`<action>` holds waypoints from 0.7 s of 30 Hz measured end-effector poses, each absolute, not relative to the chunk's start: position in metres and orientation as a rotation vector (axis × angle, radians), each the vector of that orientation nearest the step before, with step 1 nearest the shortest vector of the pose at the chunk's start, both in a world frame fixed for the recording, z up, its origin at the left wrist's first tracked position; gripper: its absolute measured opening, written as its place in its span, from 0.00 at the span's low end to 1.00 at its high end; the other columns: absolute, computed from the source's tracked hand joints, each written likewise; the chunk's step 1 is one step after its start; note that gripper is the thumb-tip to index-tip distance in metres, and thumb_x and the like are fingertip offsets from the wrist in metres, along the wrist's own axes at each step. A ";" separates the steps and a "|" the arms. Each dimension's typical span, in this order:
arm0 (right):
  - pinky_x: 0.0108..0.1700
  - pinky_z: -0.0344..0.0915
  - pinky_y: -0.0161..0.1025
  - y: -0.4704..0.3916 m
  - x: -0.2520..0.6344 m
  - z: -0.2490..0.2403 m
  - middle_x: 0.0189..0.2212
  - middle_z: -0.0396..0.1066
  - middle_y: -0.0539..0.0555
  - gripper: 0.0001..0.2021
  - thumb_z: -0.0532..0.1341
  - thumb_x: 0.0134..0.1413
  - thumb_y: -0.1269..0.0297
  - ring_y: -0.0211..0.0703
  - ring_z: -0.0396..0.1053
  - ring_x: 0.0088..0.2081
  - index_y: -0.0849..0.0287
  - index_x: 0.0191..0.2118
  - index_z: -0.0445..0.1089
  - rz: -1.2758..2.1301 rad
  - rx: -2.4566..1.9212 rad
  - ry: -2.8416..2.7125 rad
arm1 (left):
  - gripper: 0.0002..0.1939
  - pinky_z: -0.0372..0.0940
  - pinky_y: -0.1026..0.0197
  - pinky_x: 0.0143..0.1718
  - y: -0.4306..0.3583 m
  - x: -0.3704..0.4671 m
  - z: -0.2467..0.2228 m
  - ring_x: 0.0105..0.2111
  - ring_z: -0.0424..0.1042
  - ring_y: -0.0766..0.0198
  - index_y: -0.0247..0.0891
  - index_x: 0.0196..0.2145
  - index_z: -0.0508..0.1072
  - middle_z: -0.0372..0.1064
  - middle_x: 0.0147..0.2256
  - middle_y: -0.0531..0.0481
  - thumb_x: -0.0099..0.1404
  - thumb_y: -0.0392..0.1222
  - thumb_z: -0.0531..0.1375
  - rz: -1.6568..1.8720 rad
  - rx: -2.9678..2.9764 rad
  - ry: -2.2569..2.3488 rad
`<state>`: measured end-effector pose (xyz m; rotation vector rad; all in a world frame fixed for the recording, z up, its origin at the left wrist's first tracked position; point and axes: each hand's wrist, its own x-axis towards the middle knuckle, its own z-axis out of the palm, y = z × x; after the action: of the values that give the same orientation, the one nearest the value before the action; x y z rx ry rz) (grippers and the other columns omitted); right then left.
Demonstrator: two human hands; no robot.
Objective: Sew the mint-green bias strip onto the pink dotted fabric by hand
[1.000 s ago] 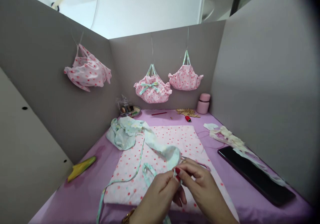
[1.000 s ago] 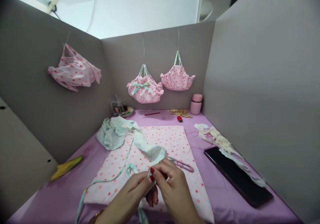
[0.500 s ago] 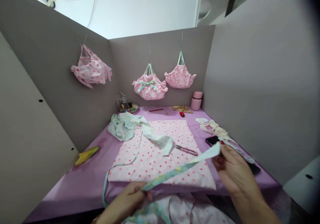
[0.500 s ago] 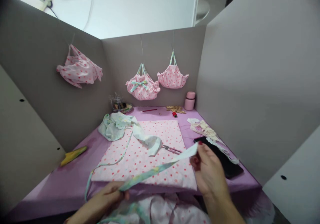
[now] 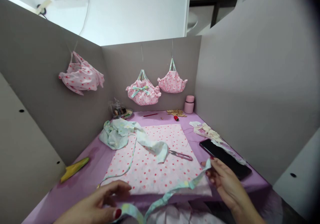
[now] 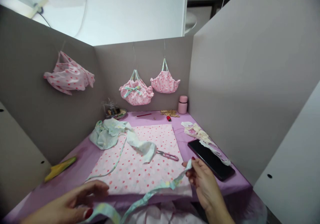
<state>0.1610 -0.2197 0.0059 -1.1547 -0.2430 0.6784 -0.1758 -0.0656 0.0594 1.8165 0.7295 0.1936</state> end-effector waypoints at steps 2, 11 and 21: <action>0.15 0.53 0.28 -0.211 0.155 0.001 0.22 0.73 0.51 0.14 0.70 0.36 0.58 0.33 0.63 0.17 0.60 0.24 0.66 0.736 -1.197 -0.296 | 0.19 0.59 0.57 0.48 -0.062 -0.147 0.066 0.50 0.63 0.55 0.45 0.48 0.70 0.66 0.50 0.48 0.57 0.44 0.60 0.219 1.878 0.643; 0.19 0.49 0.28 -0.199 0.149 -0.020 0.15 0.65 0.45 0.15 0.63 0.48 0.53 0.30 0.57 0.15 0.63 0.24 0.68 0.842 -1.383 -0.442 | 0.25 0.62 0.58 0.45 0.004 -0.012 0.025 0.39 0.72 0.58 0.38 0.50 0.68 0.62 0.53 0.40 0.53 0.29 0.57 0.611 2.325 0.909; 0.23 0.56 0.31 -0.197 0.152 -0.032 0.18 0.64 0.46 0.18 0.63 0.45 0.47 0.34 0.59 0.19 0.59 0.24 0.63 0.825 -1.405 -0.512 | 0.23 0.48 0.47 0.56 -0.010 -0.043 0.014 0.56 0.54 0.46 0.32 0.53 0.64 0.54 0.57 0.34 0.59 0.30 0.51 0.831 2.354 1.175</action>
<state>0.1524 -0.1966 -0.0322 -1.4048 -0.5122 0.8248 -0.0431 -0.0096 0.0145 2.3540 1.1747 0.8306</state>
